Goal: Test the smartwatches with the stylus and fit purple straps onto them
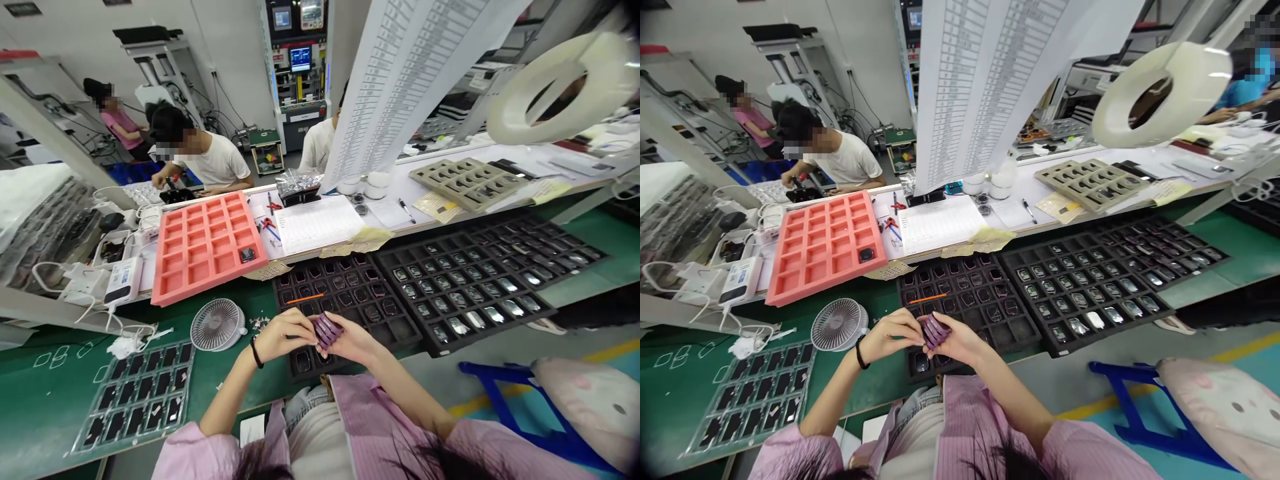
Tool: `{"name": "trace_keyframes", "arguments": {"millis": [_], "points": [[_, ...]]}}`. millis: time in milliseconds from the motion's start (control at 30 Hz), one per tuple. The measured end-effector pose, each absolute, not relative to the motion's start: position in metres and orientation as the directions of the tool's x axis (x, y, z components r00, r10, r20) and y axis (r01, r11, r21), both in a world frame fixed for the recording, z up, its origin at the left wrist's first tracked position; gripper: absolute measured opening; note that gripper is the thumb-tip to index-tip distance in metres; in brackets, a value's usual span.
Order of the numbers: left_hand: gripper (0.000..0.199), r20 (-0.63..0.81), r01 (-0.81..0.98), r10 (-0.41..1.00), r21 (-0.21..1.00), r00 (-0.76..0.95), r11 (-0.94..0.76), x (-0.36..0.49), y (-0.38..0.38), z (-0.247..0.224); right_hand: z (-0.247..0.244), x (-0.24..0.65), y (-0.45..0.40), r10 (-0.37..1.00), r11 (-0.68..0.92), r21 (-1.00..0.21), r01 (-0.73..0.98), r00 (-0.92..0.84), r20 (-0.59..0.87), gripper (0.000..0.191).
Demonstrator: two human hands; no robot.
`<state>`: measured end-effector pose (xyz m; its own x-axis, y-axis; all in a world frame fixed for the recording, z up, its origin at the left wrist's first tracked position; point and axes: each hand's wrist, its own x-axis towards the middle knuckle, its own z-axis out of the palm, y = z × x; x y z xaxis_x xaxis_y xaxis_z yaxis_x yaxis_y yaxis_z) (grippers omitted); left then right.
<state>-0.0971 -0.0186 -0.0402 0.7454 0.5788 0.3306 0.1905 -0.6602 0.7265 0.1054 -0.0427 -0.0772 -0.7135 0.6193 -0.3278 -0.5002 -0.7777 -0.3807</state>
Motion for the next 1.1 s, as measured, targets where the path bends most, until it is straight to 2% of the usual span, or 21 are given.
{"name": "trace_keyframes", "arguments": {"millis": [200, 400, 500, 633, 733, 833, 1000, 1100], "points": [[0.021, 0.360, 0.180, 0.553, 0.695, 0.751, -0.696, -0.095, -0.023, -0.039, -0.083, 0.105, -0.048, 0.586, -0.805, -0.328, -0.494, -0.750, -0.307, 0.034], [0.022, 0.306, 0.268, 0.560, 0.641, 0.770, -0.719, -0.095, -0.028, -0.042, -0.086, 0.108, -0.053, 0.591, -0.802, -0.325, -0.501, -0.744, -0.312, 0.034], [0.021, 0.292, 0.261, 0.566, 0.666, 0.771, -0.698, -0.094, -0.031, -0.046, -0.092, 0.108, -0.055, 0.609, -0.783, -0.370, -0.501, -0.739, -0.287, 0.035], [0.022, 0.223, 0.218, 0.624, 0.806, 0.749, -0.550, -0.096, -0.035, -0.057, -0.098, 0.103, -0.057, 0.613, -0.754, -0.462, -0.467, -0.753, -0.239, 0.037], [0.021, 0.122, 0.325, 0.716, 0.830, 0.687, -0.453, -0.101, -0.034, -0.068, -0.099, 0.098, -0.060, 0.674, -0.669, -0.585, -0.458, -0.706, -0.218, 0.035], [0.030, 0.039, 0.386, 0.728, 0.828, 0.684, -0.407, -0.106, -0.035, -0.079, -0.101, 0.093, -0.066, 0.706, -0.630, -0.654, -0.419, -0.659, -0.259, 0.033], [0.039, 0.038, 0.316, 0.734, 0.886, 0.678, -0.338, -0.110, -0.052, -0.115, -0.120, 0.082, -0.080, 0.698, -0.690, -0.575, -0.439, -0.615, -0.368, 0.036], [0.044, -0.030, 0.299, 0.831, 0.940, 0.556, -0.166, -0.116, -0.056, -0.154, -0.136, 0.077, -0.084, 0.611, -0.787, -0.452, -0.420, -0.633, -0.476, 0.033]]}}
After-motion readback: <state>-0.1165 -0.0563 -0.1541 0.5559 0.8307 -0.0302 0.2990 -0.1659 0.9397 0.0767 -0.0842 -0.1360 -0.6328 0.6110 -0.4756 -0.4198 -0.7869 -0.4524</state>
